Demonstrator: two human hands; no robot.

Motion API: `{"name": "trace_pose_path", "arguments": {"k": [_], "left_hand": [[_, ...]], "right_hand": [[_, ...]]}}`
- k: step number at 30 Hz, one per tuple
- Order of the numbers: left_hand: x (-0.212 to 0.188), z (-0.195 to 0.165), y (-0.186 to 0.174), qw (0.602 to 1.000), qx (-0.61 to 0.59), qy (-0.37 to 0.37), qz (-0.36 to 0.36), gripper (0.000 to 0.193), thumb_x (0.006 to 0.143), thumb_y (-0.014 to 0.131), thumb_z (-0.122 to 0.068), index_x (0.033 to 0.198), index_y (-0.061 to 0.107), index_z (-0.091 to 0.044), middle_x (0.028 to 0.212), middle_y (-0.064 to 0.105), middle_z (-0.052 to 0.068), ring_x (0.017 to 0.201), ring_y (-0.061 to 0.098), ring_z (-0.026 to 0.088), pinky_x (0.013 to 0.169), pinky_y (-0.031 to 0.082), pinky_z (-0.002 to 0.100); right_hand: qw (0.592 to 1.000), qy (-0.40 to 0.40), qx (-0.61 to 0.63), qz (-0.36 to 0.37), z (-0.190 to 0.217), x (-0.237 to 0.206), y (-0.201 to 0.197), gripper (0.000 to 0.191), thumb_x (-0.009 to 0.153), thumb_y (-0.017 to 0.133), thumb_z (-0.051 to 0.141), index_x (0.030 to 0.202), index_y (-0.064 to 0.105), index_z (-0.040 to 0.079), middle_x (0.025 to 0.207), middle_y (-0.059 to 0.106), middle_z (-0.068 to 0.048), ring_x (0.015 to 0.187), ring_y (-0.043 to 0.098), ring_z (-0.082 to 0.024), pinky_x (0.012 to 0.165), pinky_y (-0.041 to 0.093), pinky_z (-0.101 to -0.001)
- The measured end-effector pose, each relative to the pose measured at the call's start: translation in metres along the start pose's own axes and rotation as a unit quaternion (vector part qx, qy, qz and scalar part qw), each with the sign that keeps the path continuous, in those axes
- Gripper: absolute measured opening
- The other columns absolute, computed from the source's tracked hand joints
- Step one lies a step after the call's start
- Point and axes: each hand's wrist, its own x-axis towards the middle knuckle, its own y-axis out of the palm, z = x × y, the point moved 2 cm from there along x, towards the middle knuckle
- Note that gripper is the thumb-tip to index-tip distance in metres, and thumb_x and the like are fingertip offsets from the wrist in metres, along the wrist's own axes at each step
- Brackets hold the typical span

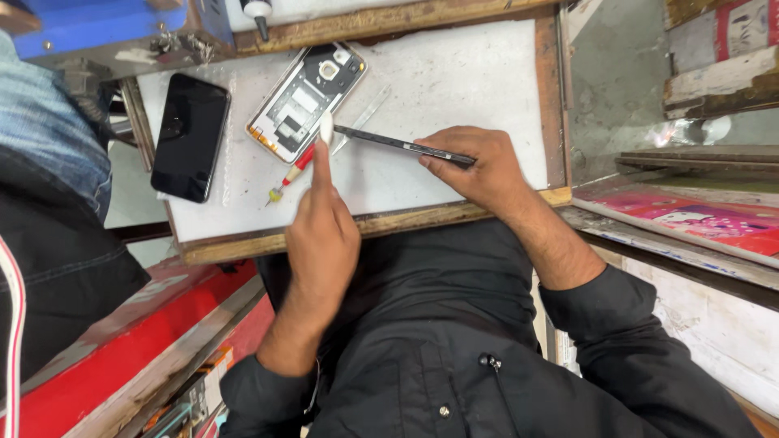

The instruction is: The person disassembles a smartphone, removes the back cover and battery, applies adhesive to the frame, and reassembles the device. They also wipe the phone's edges with a cotton swab and handle a second disassembled phone on the workbench.

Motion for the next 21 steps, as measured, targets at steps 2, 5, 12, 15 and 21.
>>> {"name": "trace_pose_path", "arguments": {"k": [2,5,12,15,21], "left_hand": [[-0.008,-0.007,0.005,0.998,-0.049,0.036,-0.021,0.066,0.105,0.053,0.001,0.165,0.032,-0.014,0.108,0.067,0.021,0.088,0.070,0.039,0.073,0.057,0.045],[-0.012,-0.015,0.019,0.998,-0.063,0.025,0.018,0.064,0.103,0.056,0.001,0.163,0.035,-0.012,0.096,0.065,0.015,0.076,0.067,0.033,0.065,0.055,0.043],[-0.009,-0.062,0.046,0.980,-0.020,0.138,0.141,0.074,0.091,0.064,-0.003,0.159,0.040,-0.016,0.077,0.054,0.009,0.053,0.056,0.024,0.051,0.052,0.040],[-0.011,-0.057,0.045,0.989,0.034,0.101,0.103,0.073,0.093,0.063,-0.003,0.161,0.038,-0.015,0.079,0.055,0.008,0.055,0.057,0.026,0.048,0.049,0.042],[-0.019,-0.051,0.054,0.985,0.020,0.122,0.123,0.073,0.094,0.065,-0.006,0.160,0.038,-0.017,0.076,0.054,0.009,0.052,0.056,0.026,0.048,0.051,0.041]], "right_hand": [[1.000,0.025,0.005,-0.001,-0.002,0.003,0.000,0.021,0.091,0.083,0.012,0.110,0.079,0.004,0.102,0.079,-0.013,0.090,0.077,-0.021,0.077,0.060,-0.0303],[0.999,0.043,0.021,0.005,-0.004,0.000,0.003,0.021,0.091,0.083,0.013,0.109,0.078,0.005,0.101,0.079,-0.013,0.089,0.077,-0.021,0.076,0.060,-0.0304],[0.997,0.062,0.038,0.011,-0.016,-0.003,0.007,0.020,0.091,0.084,0.018,0.106,0.079,0.006,0.101,0.079,-0.011,0.089,0.077,-0.019,0.073,0.061,-0.0301],[0.998,0.064,0.006,-0.008,-0.019,-0.004,0.006,0.021,0.089,0.087,0.018,0.100,0.078,0.003,0.096,0.079,-0.013,0.083,0.076,-0.021,0.073,0.060,-0.0321],[0.996,0.057,0.063,-0.002,-0.017,-0.007,0.007,0.019,0.092,0.083,0.016,0.106,0.078,0.005,0.097,0.078,-0.011,0.082,0.075,-0.019,0.070,0.059,-0.0303]]}}
